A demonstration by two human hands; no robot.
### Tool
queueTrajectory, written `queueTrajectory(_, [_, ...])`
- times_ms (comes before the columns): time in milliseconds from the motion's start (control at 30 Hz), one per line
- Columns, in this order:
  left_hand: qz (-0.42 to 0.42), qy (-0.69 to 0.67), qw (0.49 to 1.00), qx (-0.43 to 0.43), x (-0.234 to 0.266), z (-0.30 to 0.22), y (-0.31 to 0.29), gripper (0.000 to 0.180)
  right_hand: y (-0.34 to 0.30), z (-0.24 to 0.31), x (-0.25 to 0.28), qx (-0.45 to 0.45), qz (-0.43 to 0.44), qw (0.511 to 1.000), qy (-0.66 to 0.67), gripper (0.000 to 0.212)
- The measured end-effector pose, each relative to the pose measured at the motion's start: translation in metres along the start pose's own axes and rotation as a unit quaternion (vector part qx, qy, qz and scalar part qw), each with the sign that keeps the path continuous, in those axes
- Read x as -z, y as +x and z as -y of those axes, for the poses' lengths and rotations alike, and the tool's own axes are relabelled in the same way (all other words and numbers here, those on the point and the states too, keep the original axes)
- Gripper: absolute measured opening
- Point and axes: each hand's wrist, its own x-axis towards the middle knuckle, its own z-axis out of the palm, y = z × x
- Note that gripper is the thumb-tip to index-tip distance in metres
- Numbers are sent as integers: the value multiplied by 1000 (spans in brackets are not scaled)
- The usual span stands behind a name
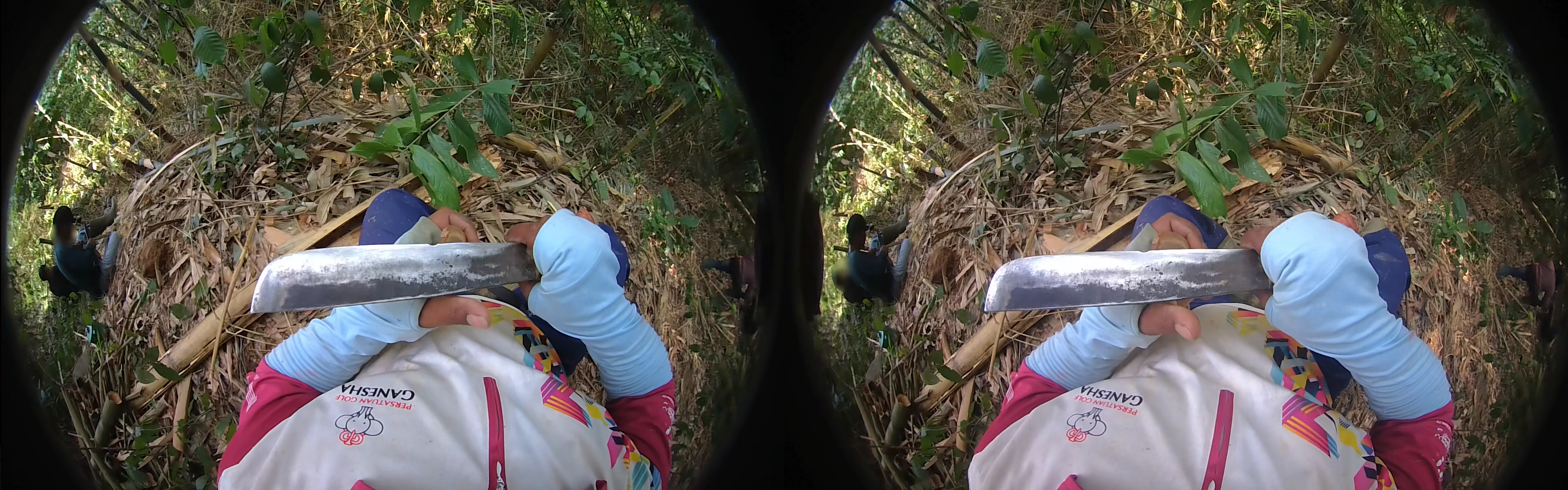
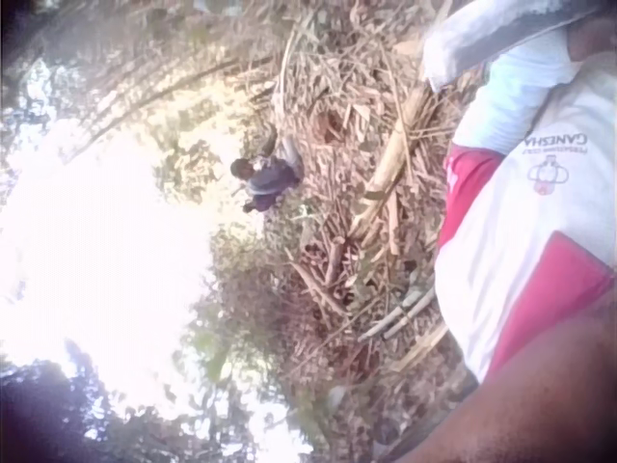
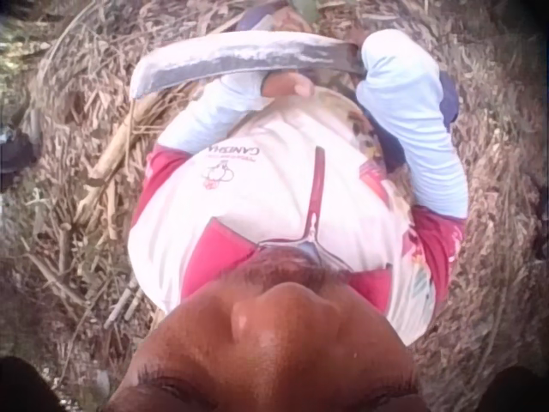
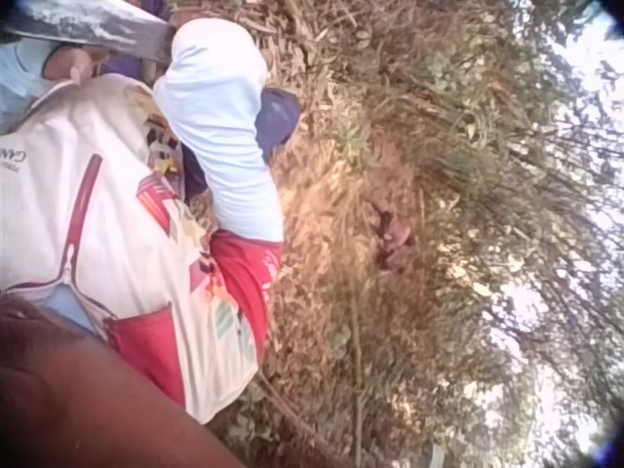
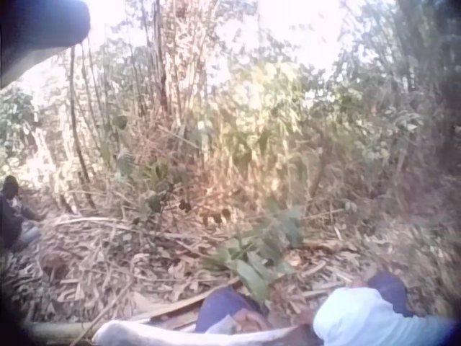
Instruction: The person sits on the ground in a bamboo forest and uses a large knife to carve a piece of bamboo. They repeatedly shave the surface of the bamboo segment, rotating it to work on different sides and refining its shape.
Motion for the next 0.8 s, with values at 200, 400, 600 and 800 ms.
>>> queueTrajectory(200, [37,-74,994,70,-13,-11,6,101,-6,-2,9,12,51,997,-56,34])
queueTrajectory(400, [69,-148,980,115,-24,-21,11,91,-17,0,12,26,53,996,-61,24])
queueTrajectory(600, [44,-118,991,41,-36,-12,8,76,-25,-2,6,82,-25,995,-48,16])
queueTrajectory(800, [33,-89,995,22,-40,-12,2,71,-28,2,9,100,0,991,-86,16])
